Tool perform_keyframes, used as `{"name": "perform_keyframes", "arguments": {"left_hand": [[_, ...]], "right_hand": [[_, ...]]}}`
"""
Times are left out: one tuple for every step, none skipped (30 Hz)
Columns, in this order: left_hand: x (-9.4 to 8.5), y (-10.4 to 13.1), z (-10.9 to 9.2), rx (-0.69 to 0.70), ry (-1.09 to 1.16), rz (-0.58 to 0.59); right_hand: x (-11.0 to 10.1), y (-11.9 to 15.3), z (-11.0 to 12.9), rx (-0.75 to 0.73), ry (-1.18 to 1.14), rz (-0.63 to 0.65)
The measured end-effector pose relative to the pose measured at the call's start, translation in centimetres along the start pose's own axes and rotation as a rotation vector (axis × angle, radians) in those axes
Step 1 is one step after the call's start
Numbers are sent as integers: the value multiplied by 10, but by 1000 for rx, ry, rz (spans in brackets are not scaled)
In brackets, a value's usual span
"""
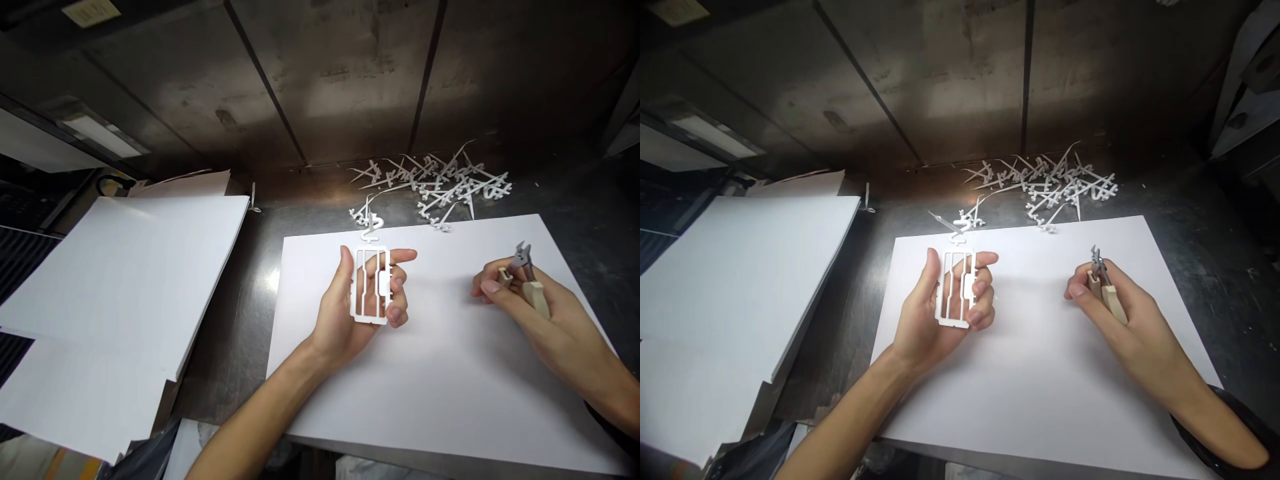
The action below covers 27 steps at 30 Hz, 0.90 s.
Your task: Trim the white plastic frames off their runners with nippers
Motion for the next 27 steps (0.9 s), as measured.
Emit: {"name": "perform_keyframes", "arguments": {"left_hand": [[1, -1, 0, -9, 16, 13], [1, -1, 0, -17, 28, 19], [1, -1, 0, -23, 36, 22], [1, -2, 0, -29, 41, 21], [2, -2, 0, -33, 45, 23], [2, -2, 0, -39, 52, 27], [3, -1, 1, -46, 62, 34], [3, -1, 2, -52, 71, 38], [4, -1, 3, -59, 78, 38], [3, -1, 4, -65, 81, 34], [3, -1, 5, -70, 79, 25], [2, -1, 5, -75, 72, 14], [2, -1, 6, -77, 66, 7], [1, -1, 7, -81, 62, 2], [1, -1, 7, -82, 61, -1], [0, -1, 7, -81, 63, -2], [0, -2, 7, -81, 65, 1], [1, -2, 7, -80, 66, 9], [2, -2, 7, -82, 69, 21], [3, -2, 6, -86, 71, 34], [4, -2, 6, -90, 74, 42], [5, -2, 6, -97, 75, 44], [5, -1, 6, -102, 76, 39], [5, -1, 6, -104, 73, 29], [5, -1, 6, -105, 68, 18], [5, -1, 6, -106, 61, 9], [5, -1, 6, -108, 55, 7]], "right_hand": [[0, 0, -1, 4, 1, 0], [0, 1, -1, 9, -1, 1], [0, 1, -2, 10, -4, 0], [0, 1, -2, 10, -8, 0], [0, 1, -2, 10, -15, 3], [0, 1, -2, 8, -23, 5], [0, 1, -2, 5, -29, 4], [0, 1, -1, 2, -33, 3], [-1, 1, 0, 1, -36, 3], [-1, 1, 0, 0, -37, 1], [-2, 1, 0, -1, -35, -3], [-2, 0, 0, 0, -34, -7], [-3, 0, -1, 4, -36, -8], [-3, 0, -2, 8, -40, -9], [-3, 0, -4, 7, -45, -14], [-3, 0, -4, 3, -48, -18], [-3, 0, -5, -1, -45, -19], [-3, 0, -5, -6, -39, -20], [-4, 0, -5, -12, -31, -22], [-4, 0, -5, -19, -27, -25], [-5, 0, -5, -22, -27, -24], [-5, 0, -5, -24, -29, -23], [-5, -1, -6, -24, -38, -19], [-5, -2, -7, -20, -60, -11], [-4, -2, -9, -8, -94, 3], [-2, -3, -11, 8, -137, 17], [0, -4, -14, 25, -182, 30]]}}
Point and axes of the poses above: each hand's wrist, its own y-axis away from the middle knuckle, its own x-axis out of the palm, z = x × y, the point moved 7 cm from there along -y, towards the middle knuckle, and after that the axes turned 7 degrees about -x, right-handed, at the moved point
